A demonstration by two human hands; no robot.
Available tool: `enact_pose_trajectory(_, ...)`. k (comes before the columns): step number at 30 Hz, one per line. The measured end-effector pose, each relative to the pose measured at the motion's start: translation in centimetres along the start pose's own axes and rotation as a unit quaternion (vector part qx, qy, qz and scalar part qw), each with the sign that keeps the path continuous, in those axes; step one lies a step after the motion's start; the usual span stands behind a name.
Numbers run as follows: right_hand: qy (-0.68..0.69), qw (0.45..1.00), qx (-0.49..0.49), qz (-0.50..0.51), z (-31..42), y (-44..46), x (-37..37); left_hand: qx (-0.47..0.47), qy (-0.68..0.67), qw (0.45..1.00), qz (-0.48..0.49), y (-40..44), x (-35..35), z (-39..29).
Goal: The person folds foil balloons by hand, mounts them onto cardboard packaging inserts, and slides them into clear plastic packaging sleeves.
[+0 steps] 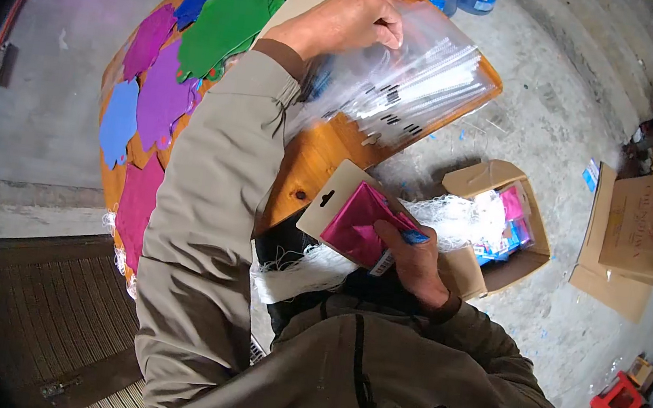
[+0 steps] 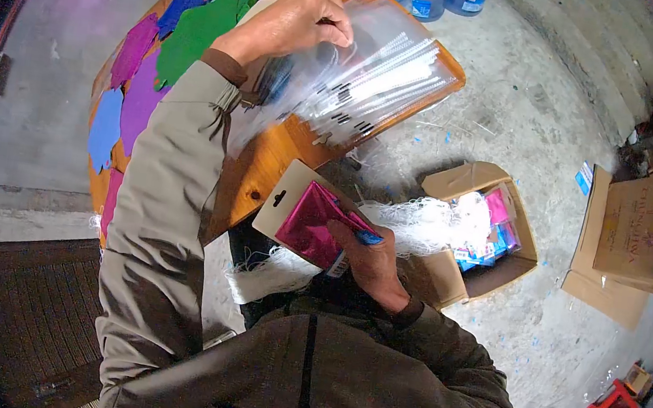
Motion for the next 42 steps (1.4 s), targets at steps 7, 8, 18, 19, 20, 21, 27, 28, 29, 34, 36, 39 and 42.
enact_pose_trajectory(7, -0.024, 1.000, -0.010, -0.009, -0.3, -0.1, 0.0, 0.033, -0.021, 0.998, -0.053, -0.6, 2.5, 0.0)
enact_pose_trajectory(8, -0.017, 1.000, -0.008, -0.011, -0.1, -0.2, -0.1, 0.031, -0.043, 0.997, -0.055, -0.8, 2.8, -0.2)
enact_pose_trajectory(18, -0.034, 0.999, -0.017, -0.013, 0.2, -0.6, -0.6, 0.018, -0.019, 0.999, -0.041, -1.6, 4.3, -2.6)
enact_pose_trajectory(19, -0.049, 0.998, -0.030, -0.012, -0.5, -0.5, -0.2, 0.017, -0.012, 0.999, -0.041, -1.6, 4.1, -2.6)
enact_pose_trajectory(20, -0.064, 0.997, -0.044, -0.011, -1.0, -0.5, 0.0, 0.024, -0.013, 0.999, -0.039, -1.6, 3.8, -2.5)
enact_pose_trajectory(21, -0.061, 0.997, -0.043, -0.009, -1.1, -0.6, 0.0, 0.032, -0.013, 0.999, -0.038, -1.6, 3.7, -2.4)
enact_pose_trajectory(27, -0.027, 0.999, -0.019, 0.001, -0.3, -0.7, -0.7, 0.020, 0.009, 1.000, -0.023, -1.3, 4.1, -3.0)
enact_pose_trajectory(28, -0.029, 0.999, -0.019, 0.001, -0.2, -0.7, -0.7, 0.021, 0.009, 1.000, -0.014, -1.1, 4.3, -3.3)
enact_pose_trajectory(29, -0.031, 0.999, -0.019, 0.000, -0.2, -0.7, -0.7, 0.025, 0.004, 1.000, -0.010, -1.0, 4.6, -3.5)
enact_pose_trajectory(34, -0.053, 0.998, -0.019, 0.012, -0.5, -0.8, -0.5, -0.055, 0.012, 0.994, -0.091, -0.2, 6.3, -5.5)
enact_pose_trajectory(36, -0.051, 0.999, -0.001, 0.015, 0.1, -1.0, -0.8, -0.081, 0.019, 0.986, -0.144, 0.1, 6.7, -5.9)
enact_pose_trajectory(39, -0.055, 0.998, 0.015, 0.015, 0.5, -1.1, -0.8, -0.098, 0.029, 0.977, -0.185, 0.2, 7.7, -7.3)
enact_pose_trajectory(42, -0.044, 0.999, 0.010, 0.009, 0.6, -1.3, -1.0, -0.133, 0.102, 0.969, -0.180, 0.4, 7.6, -8.0)
Point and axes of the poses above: each hand's wrist, its own y-axis towards the middle knuckle, its own x-axis out of the back of the hand, z = x × y, the point moved 5 cm from there along y, towards the middle knuckle, and after that the axes turned 6 degrees about -x, right-handed, at the moved point
